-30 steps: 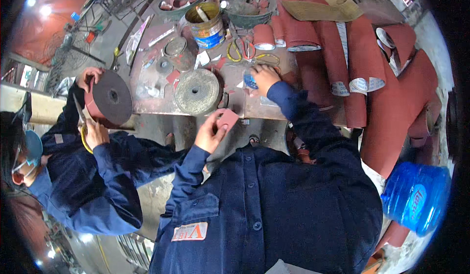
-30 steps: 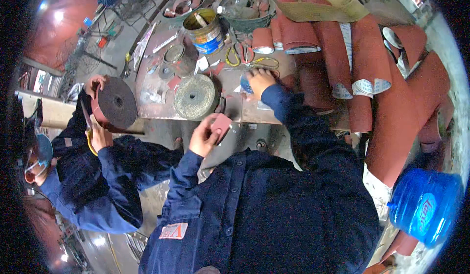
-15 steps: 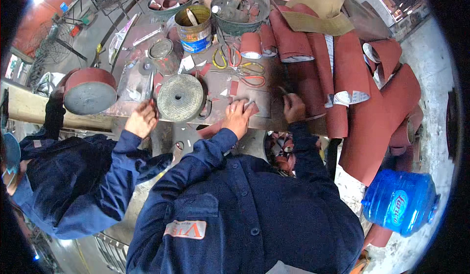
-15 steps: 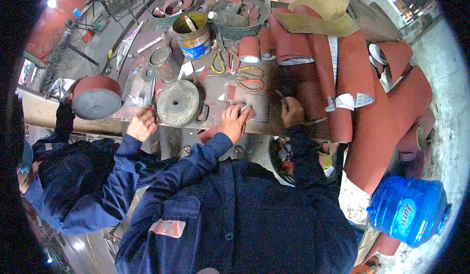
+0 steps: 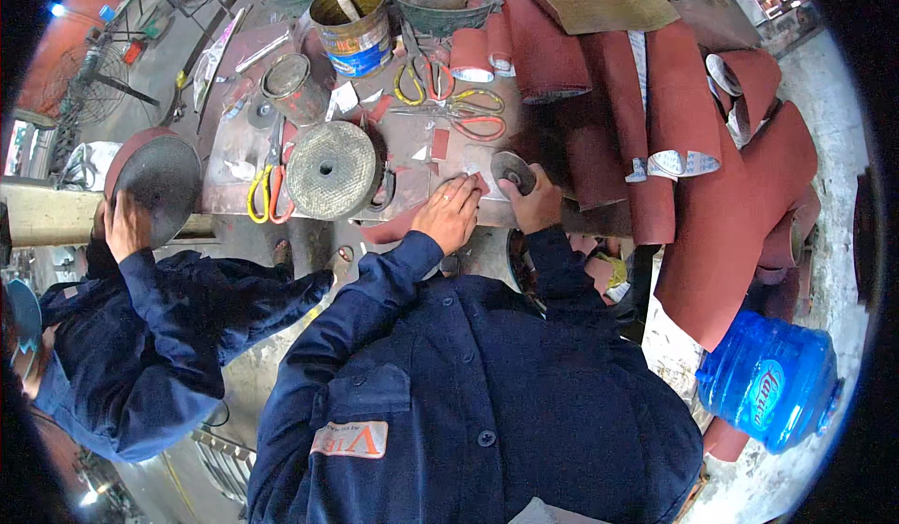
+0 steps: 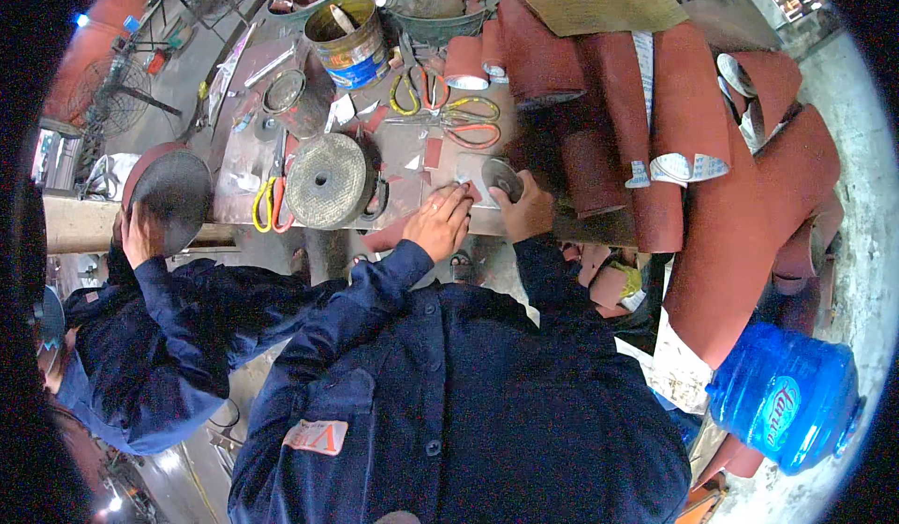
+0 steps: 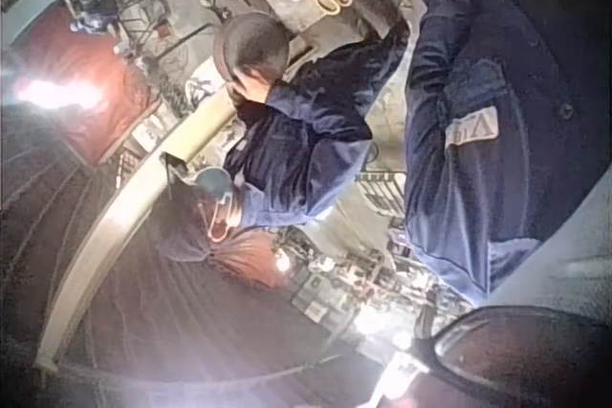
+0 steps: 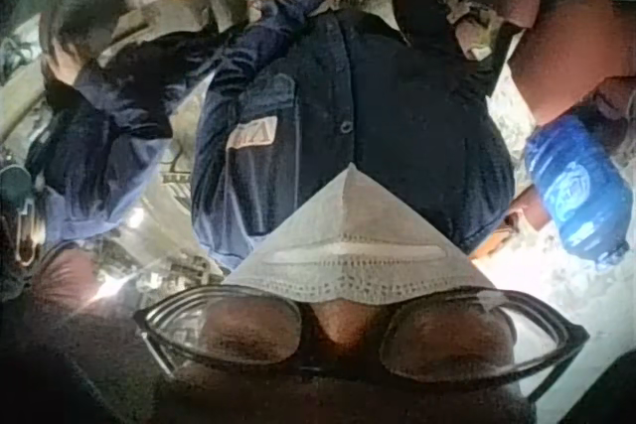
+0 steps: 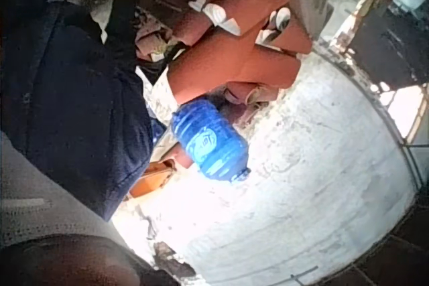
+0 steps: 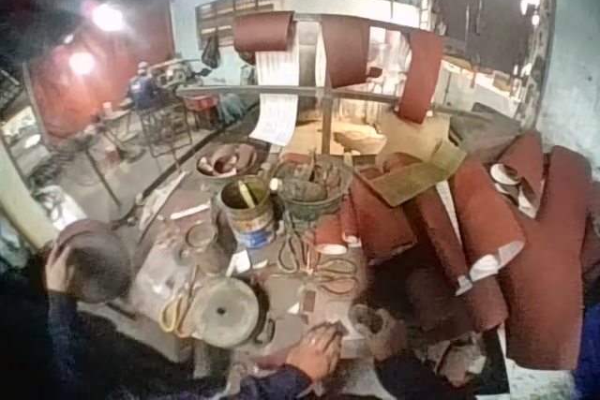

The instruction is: The person cuts sandpaper strips with scissors, rubs sandpaper sheets using a small grinding disc, and wraps a sandpaper strip around a ring before cutting it with scissors.

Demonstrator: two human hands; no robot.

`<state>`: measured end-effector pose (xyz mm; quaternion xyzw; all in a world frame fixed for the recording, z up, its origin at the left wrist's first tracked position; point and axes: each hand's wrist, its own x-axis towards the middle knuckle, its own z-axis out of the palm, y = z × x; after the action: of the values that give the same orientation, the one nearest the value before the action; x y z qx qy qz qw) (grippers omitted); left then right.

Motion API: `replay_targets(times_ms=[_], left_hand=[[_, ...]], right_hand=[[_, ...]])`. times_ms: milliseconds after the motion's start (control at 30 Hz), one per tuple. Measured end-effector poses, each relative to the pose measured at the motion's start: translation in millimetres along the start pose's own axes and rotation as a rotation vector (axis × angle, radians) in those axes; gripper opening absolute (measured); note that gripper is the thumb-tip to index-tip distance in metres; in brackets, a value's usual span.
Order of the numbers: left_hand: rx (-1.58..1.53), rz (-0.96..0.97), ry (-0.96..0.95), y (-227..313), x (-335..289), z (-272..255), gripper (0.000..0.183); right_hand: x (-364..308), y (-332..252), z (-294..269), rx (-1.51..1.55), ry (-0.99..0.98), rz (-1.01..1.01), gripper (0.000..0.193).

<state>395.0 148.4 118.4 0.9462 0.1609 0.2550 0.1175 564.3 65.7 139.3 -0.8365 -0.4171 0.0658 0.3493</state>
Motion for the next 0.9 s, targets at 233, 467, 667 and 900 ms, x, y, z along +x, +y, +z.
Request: replay_targets(times_ms=[233,467,667,900], left_hand=[[0.009,-0.034,0.016,-0.5,-0.9,10.8,0.036],[0.005,-0.004,-0.076,-4.9,-1.8,9.6,0.047],[0.017,-0.031,0.001,-5.4,-0.7,9.8,0.042],[-0.013,-0.041,-0.001,-3.9,1.2,10.1,0.039]], right_hand=[[-9.8,-10.4,22.5,-0.078,0.157,0.12,0.058],[27.4,-31.2,39.6,0.016,0.126,0.125,0.059],[-1.6,-1.0,27.8,0.019,0.115,-0.01,0.051],[35.9,-39.2,46.4,0.046,0.07,0.121,0.049]])
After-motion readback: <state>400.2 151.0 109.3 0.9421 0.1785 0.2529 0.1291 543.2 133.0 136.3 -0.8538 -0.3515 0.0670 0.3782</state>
